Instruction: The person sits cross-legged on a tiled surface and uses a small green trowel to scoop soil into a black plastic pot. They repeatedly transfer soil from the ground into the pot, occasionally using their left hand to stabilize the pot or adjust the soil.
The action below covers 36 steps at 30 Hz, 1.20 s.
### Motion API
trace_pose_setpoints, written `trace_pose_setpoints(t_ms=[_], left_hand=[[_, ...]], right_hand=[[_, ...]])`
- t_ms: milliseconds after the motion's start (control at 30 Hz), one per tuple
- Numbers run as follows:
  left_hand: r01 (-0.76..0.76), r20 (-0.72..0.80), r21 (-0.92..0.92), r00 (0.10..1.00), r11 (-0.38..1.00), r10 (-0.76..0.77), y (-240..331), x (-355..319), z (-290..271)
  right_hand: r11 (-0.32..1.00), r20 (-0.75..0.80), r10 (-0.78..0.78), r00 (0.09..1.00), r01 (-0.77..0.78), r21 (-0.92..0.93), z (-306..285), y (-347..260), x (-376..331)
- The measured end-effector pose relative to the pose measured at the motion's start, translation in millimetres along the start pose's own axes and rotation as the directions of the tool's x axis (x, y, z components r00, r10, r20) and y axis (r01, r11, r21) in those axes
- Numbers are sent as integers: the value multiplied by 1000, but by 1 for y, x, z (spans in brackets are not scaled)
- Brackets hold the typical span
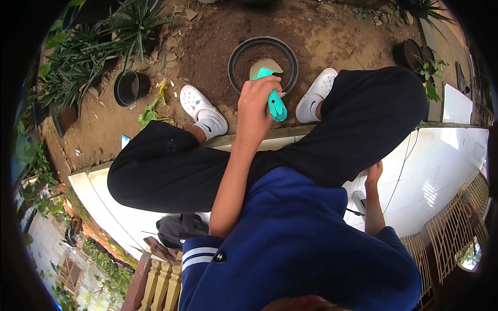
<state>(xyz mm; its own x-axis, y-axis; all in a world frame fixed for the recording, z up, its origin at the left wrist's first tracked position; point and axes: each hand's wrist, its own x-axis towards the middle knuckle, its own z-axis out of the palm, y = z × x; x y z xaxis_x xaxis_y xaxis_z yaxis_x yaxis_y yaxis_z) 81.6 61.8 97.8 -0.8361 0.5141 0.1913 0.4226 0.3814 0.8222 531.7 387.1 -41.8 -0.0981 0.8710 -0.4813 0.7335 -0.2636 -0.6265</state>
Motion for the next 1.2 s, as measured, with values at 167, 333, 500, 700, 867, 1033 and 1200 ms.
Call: trace_pose_setpoints(t_ms=[167, 333, 500, 700, 867, 1033, 1200], left_hand=[[30, 119, 1, 992, 1000, -30, -17, -17, 9], [-5, 169, 27, 986, 1000, 1, -17, -8, 23], [-51, 87, 86, 995, 995, 44, -11, 16, 34], [8, 27, 175, 1000, 985, -13, -17, 17, 32], [-40, -59, 304, 996, 952, 61, -22, 15, 25], [-4, -142, 323, 988, 946, 53, -28, 19, 31], [217, -56, 560, 973, 800, -225, 28, -4, 11]], right_hand=[[850, 32, -422, 906, 408, -332, -28, -142, 10], [462, 209, -861, 463, 885, -58, -9, -404, -81], [186, 884, -465, 52, 982, 40, 119, -454, -161], [316, 965, 207, 160, 923, -221, 231, -435, -154], [395, 967, 234, 102, 899, -190, 242, -447, -164], [386, 975, 66, 213, 896, -222, 247, -457, -185], [207, 968, -10, 250, 948, -242, 255, -450, -165]])
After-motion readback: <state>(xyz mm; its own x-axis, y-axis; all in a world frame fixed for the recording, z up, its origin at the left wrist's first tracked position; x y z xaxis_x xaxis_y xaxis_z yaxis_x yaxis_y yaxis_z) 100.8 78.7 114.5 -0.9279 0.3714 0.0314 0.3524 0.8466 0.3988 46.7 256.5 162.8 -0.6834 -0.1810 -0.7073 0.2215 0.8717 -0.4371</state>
